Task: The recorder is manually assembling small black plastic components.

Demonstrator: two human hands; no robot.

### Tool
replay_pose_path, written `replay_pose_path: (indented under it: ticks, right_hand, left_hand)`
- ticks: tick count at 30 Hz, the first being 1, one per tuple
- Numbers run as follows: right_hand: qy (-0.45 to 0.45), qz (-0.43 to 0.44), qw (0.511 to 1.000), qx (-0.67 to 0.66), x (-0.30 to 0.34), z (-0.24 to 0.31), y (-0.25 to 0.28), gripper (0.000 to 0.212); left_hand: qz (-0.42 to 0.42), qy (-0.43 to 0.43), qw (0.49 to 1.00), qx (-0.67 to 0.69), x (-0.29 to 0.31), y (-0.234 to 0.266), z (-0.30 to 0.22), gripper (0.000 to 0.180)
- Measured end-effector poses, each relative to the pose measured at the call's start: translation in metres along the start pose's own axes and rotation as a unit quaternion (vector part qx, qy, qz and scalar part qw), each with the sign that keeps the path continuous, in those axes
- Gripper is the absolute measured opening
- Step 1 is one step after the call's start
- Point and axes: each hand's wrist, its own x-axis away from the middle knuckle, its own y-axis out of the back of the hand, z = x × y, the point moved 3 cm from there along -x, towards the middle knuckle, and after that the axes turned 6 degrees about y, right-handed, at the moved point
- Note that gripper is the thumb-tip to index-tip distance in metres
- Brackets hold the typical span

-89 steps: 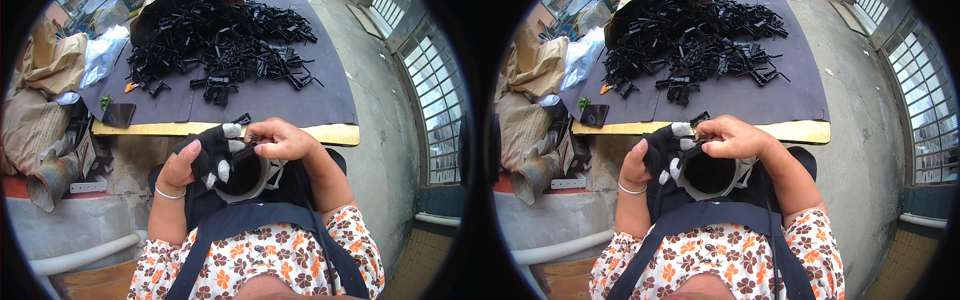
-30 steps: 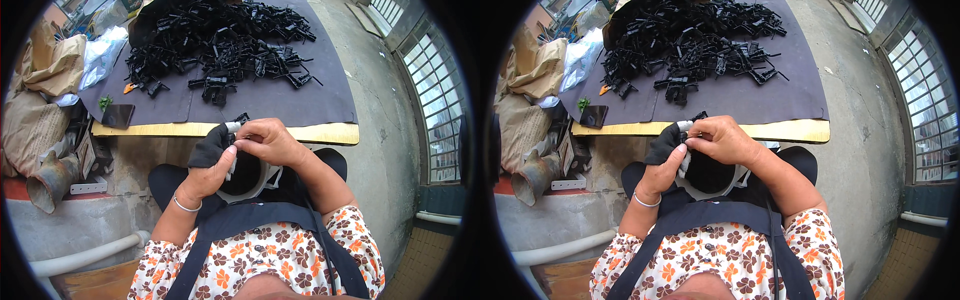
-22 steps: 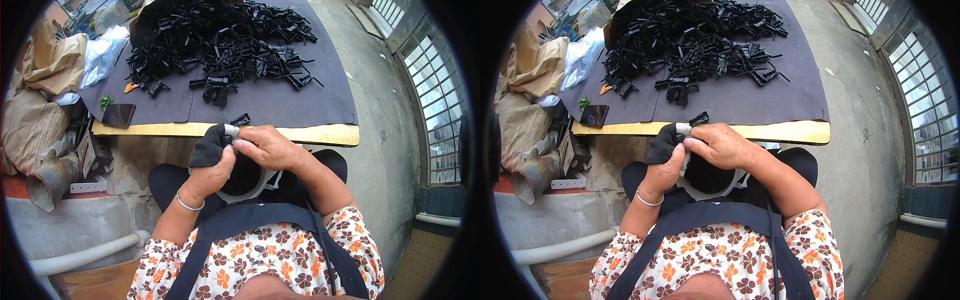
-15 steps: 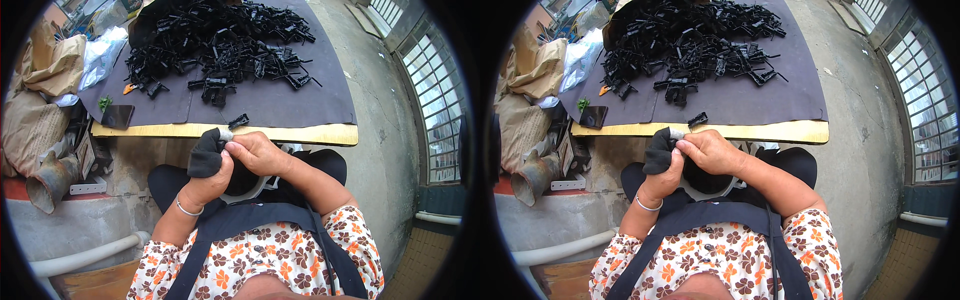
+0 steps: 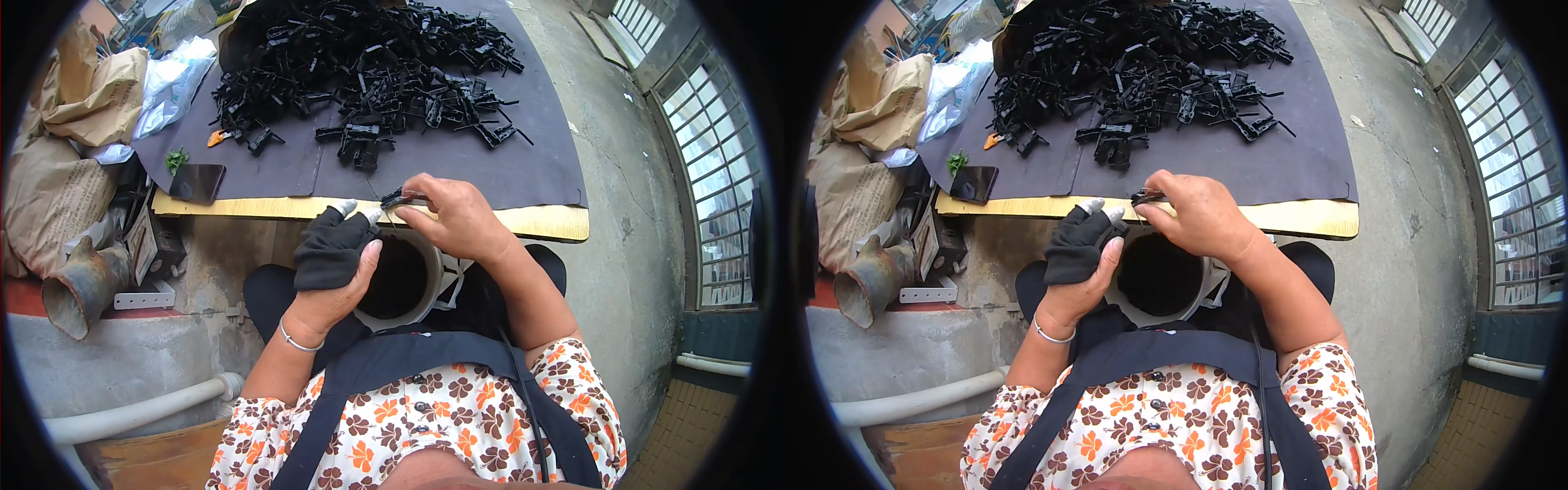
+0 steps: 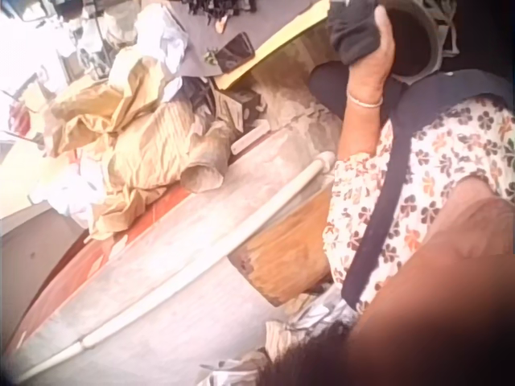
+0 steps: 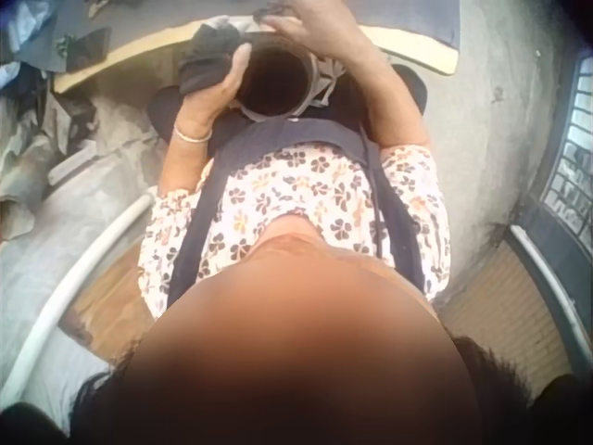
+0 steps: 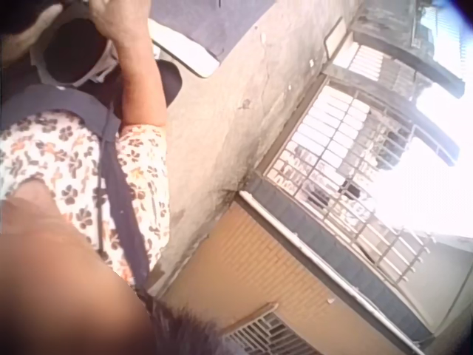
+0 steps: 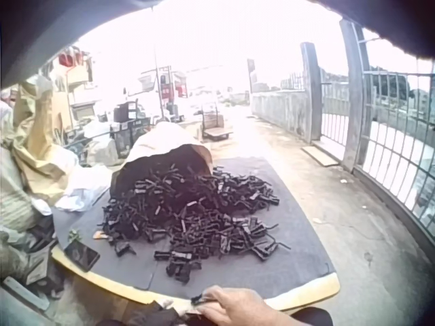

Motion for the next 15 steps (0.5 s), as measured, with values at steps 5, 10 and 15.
replay_pose_path:
  ticks: [5, 10, 15]
  right_hand:
    - [0.040, 0.018, 0.989, 0.139, -0.003, -0.017, -0.010, 0.028]
    - [0.090, 0.040, 0.995, 0.018, 0.005, 0.004, -0.004, 0.028]
    - [0.122, -0.016, 0.988, -0.095, 0.006, 0.021, 0.007, 0.034]
  left_hand:
    - [-0.051, 0.004, 0.999, 0.007, -0.008, 0.002, 0.006, 0.023]
    - [0.113, 0.020, 0.987, 0.112, -0.024, -0.009, -0.005, 0.043]
    - [0.049, 0.138, 0.951, 0.271, -0.022, -0.014, 0.002, 0.036]
